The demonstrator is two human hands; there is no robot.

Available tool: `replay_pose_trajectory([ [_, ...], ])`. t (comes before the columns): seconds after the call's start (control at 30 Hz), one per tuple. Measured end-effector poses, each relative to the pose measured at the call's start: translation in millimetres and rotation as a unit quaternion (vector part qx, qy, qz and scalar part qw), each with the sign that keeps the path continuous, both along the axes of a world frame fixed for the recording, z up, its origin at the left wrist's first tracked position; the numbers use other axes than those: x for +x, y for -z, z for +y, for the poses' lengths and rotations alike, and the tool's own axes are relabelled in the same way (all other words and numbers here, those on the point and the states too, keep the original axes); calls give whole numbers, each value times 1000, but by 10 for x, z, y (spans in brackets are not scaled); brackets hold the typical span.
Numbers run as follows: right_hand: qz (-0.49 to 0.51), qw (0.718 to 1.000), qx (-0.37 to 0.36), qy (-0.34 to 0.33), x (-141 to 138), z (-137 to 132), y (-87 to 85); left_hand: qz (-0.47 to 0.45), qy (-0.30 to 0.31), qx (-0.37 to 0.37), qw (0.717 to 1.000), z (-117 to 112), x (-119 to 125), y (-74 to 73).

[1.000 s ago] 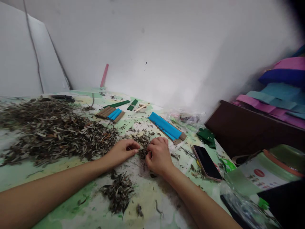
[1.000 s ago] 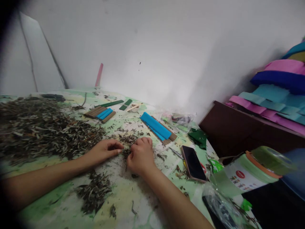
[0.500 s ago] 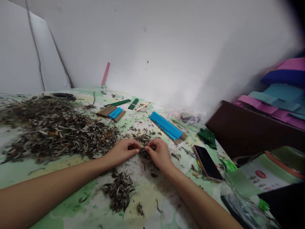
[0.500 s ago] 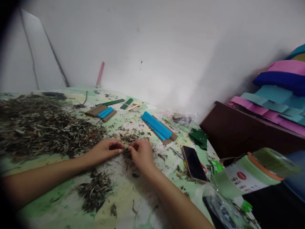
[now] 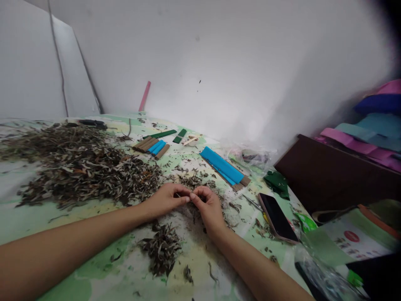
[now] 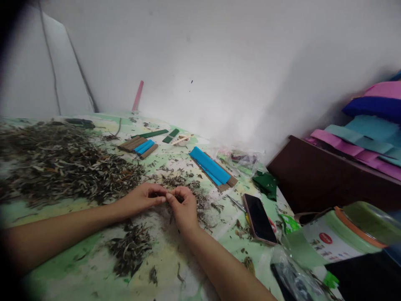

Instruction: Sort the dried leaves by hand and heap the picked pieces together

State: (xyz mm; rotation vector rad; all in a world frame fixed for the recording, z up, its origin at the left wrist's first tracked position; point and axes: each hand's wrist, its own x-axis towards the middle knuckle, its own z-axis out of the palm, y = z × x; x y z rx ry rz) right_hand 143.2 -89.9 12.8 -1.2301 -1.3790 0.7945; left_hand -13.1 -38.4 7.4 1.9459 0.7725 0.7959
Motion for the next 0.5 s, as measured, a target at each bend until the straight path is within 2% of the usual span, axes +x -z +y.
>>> replay_pose_trajectory([
  [0.27,8,1000,4,3,10,3,76,11,-6,-26,1000,-25,12,21],
  [0.5,12,1000,8,8,4,3,115,23,-11,-3,1000,-36,5,11],
])
